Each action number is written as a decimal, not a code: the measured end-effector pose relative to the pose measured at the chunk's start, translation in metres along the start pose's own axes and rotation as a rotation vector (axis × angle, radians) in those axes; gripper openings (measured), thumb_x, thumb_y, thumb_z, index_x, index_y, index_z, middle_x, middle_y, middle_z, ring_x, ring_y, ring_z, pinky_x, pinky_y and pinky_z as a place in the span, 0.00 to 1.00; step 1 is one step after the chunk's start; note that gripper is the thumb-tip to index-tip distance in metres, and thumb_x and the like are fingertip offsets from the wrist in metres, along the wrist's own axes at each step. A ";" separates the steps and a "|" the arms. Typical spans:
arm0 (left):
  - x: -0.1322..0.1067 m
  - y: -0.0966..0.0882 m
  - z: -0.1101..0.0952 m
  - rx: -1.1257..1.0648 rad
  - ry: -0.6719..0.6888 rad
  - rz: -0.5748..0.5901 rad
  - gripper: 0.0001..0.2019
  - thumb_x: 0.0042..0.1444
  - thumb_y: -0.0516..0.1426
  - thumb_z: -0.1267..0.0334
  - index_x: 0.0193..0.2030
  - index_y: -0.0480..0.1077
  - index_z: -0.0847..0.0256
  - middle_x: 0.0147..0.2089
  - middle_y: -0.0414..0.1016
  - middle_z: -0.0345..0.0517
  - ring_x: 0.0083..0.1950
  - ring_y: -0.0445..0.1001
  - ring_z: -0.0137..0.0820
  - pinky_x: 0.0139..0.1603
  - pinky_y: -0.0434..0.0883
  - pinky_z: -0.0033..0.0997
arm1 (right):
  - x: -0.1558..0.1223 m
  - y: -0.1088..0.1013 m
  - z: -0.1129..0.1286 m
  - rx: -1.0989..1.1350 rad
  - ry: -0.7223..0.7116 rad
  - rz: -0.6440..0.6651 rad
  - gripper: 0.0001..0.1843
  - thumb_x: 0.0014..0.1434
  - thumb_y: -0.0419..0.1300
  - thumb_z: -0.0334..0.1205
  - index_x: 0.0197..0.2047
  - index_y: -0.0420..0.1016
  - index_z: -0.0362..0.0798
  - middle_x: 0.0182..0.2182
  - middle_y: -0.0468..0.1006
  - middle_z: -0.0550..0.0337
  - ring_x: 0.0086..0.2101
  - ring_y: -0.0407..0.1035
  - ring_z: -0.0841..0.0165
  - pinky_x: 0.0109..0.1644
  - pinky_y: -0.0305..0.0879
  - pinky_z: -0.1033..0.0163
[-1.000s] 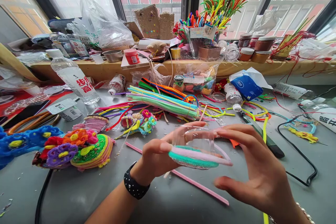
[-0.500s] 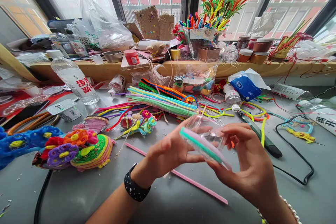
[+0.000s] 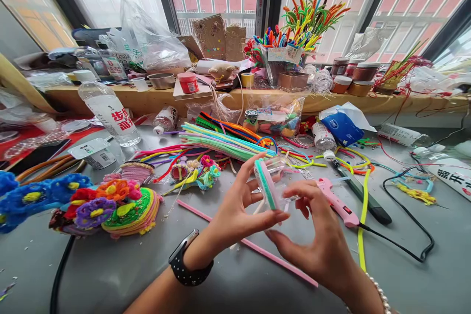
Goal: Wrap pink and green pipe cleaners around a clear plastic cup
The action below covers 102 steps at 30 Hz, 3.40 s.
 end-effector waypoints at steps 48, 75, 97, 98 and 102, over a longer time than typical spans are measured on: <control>-0.001 0.009 -0.006 0.641 0.308 0.172 0.41 0.46 0.64 0.62 0.64 0.49 0.38 0.63 0.58 0.45 0.61 0.61 0.40 0.59 0.66 0.43 | 0.003 -0.012 -0.023 0.899 0.633 0.285 0.07 0.51 0.65 0.43 0.29 0.80 0.48 0.29 0.81 0.57 0.32 0.73 0.67 0.37 0.71 0.64; -0.004 0.014 -0.012 0.716 0.510 0.156 0.42 0.47 0.61 0.69 0.67 0.47 0.48 0.63 0.58 0.51 0.64 0.57 0.44 0.60 0.63 0.45 | 0.004 -0.020 -0.012 0.756 0.549 0.228 0.07 0.53 0.63 0.42 0.29 0.80 0.49 0.30 0.80 0.58 0.33 0.73 0.67 0.40 0.69 0.63; -0.007 0.014 -0.007 0.642 0.445 0.123 0.48 0.47 0.62 0.70 0.68 0.36 0.44 0.66 0.55 0.50 0.62 0.61 0.42 0.54 0.69 0.38 | 0.004 -0.021 -0.012 0.777 0.585 0.227 0.07 0.53 0.63 0.42 0.27 0.79 0.50 0.27 0.79 0.60 0.31 0.72 0.68 0.37 0.69 0.66; -0.007 0.014 -0.007 0.639 0.444 0.122 0.48 0.48 0.61 0.70 0.68 0.36 0.44 0.66 0.55 0.50 0.62 0.61 0.42 0.54 0.69 0.38 | 0.004 -0.021 -0.013 0.786 0.590 0.221 0.07 0.52 0.63 0.42 0.27 0.79 0.50 0.27 0.79 0.60 0.31 0.72 0.68 0.37 0.69 0.66; -0.007 0.014 -0.007 0.639 0.446 0.129 0.47 0.48 0.61 0.70 0.68 0.37 0.45 0.67 0.55 0.50 0.62 0.61 0.42 0.55 0.69 0.39 | 0.004 -0.021 -0.013 0.782 0.606 0.220 0.07 0.52 0.63 0.41 0.27 0.79 0.49 0.29 0.80 0.59 0.31 0.72 0.68 0.37 0.69 0.65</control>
Point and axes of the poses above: each hand's wrist, its own x-axis towards the middle knuckle, its own y-axis out of the palm, z = x × y, the point moved 4 cm from there along x, towards the middle knuckle
